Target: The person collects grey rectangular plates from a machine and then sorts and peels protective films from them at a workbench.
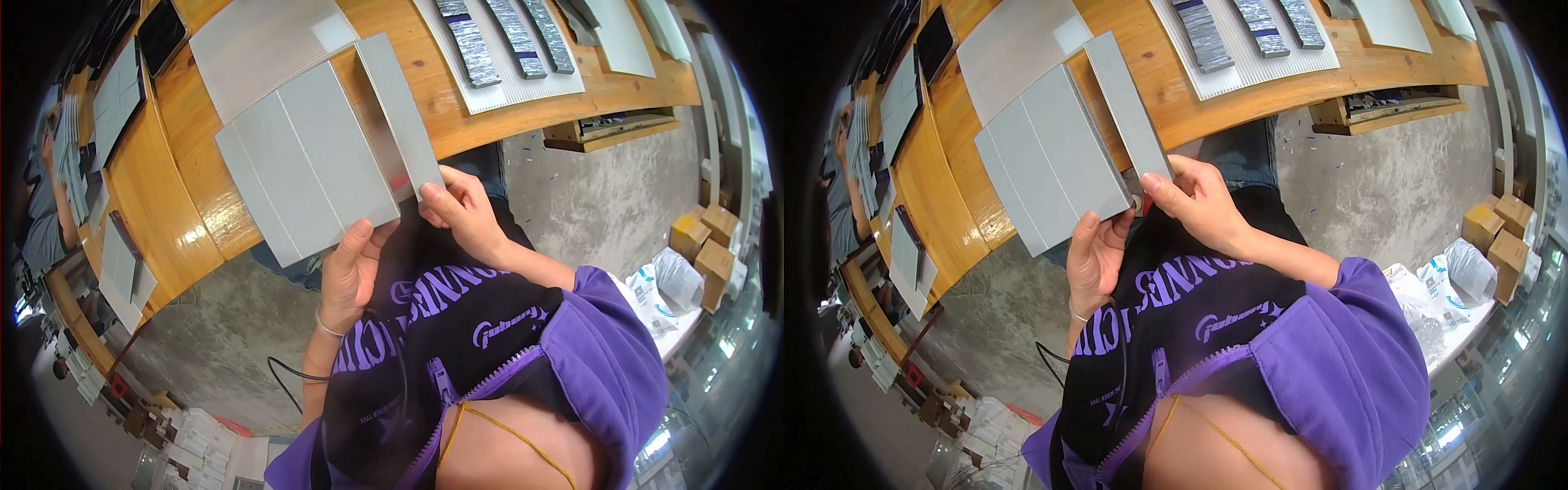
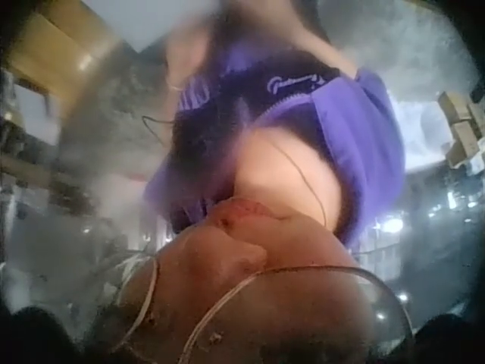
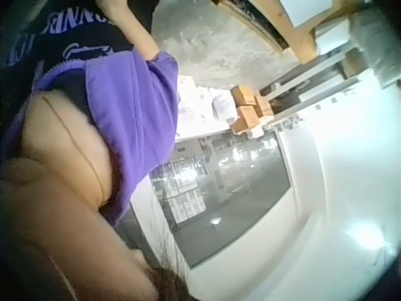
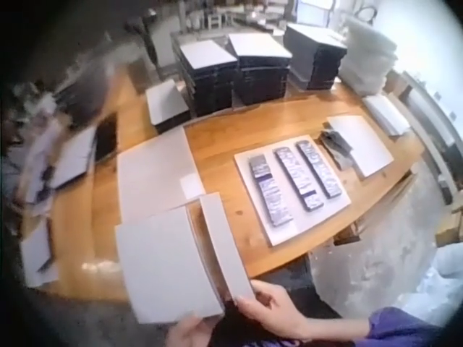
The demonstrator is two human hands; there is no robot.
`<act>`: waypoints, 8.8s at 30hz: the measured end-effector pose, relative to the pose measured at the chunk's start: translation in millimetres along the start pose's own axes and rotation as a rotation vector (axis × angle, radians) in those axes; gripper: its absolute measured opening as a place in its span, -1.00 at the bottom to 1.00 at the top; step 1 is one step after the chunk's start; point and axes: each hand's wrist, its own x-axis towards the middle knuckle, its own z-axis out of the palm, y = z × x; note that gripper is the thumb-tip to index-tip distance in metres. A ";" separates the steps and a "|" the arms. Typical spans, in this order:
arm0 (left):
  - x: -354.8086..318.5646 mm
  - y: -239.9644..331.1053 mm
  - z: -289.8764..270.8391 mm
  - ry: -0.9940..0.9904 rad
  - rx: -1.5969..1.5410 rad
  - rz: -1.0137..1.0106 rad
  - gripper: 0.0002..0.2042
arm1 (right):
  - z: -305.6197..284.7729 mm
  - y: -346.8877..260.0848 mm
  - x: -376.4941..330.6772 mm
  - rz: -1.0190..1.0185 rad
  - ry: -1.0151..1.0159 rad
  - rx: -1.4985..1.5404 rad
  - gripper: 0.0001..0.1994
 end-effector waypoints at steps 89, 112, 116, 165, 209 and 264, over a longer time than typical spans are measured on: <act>-0.2 -4.4 25.5 -0.337 0.465 -0.388 -0.69 | -29.3 6.6 -2.3 -0.217 0.098 -0.101 -0.71; 17.3 -15.0 63.0 -0.454 0.014 -0.342 -0.16 | -40.6 0.2 -3.3 -0.177 0.146 -0.100 -0.76; 17.0 -16.7 63.3 -0.465 -0.018 -0.321 -0.14 | -41.4 -4.1 -4.3 -0.176 0.182 -0.138 -0.77; 25.0 -63.6 63.4 -0.247 0.345 -0.035 -0.66 | -57.5 -11.9 -43.1 -0.257 0.153 -0.355 -0.75; 27.5 -55.6 58.2 -0.151 0.564 0.063 -0.79 | -76.6 -18.9 -32.2 0.043 0.074 -0.119 -0.90; 100.7 -170.9 210.0 -0.370 0.639 0.009 -0.64 | -255.3 -87.7 -87.3 -0.532 0.373 -0.689 -0.91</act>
